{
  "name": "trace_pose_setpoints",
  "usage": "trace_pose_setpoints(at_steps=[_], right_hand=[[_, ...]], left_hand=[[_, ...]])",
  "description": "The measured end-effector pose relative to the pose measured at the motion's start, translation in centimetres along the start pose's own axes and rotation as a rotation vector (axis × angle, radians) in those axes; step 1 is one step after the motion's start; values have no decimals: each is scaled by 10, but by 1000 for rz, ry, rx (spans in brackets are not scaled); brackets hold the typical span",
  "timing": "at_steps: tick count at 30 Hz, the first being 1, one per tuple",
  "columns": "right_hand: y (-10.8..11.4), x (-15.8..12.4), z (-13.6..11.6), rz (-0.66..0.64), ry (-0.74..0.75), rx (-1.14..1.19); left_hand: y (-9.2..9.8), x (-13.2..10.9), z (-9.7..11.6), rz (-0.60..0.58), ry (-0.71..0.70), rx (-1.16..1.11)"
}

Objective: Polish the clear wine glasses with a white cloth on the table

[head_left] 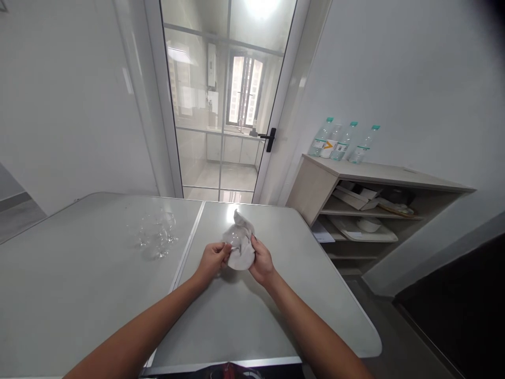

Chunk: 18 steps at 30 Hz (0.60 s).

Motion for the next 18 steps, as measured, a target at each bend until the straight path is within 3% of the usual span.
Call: trace_pose_setpoints(at_steps=[3, 5, 9, 14, 16, 18], right_hand=[[-3, -2, 5, 11, 12, -17], [-3, -2, 6, 21, -5, -1], [-2, -1, 4, -31, -121, -31], [6, -4, -4, -61, -201, -55], [9, -3, -6, -51, -177, -59], [10, -1, -6, -35, -165, -50]], left_hand=[[7, 2, 0, 76, 14, -21], [5, 2, 0, 64, 22, -5], [-19, -7, -1, -230, 138, -64], [-42, -31, -5, -569, 420, -300], [-45, -35, -6, -627, 458, -328], [-42, -30, -7, -550, 410, -351]])
Point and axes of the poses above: each hand's wrist, its own x-axis towards the middle knuckle, its own y-axis out of the back of the hand, z = x × y, the point moved 7 cm from there along x, towards the middle knuckle, and after that the axes turned 6 degrees about x, right-handed, at the moved point
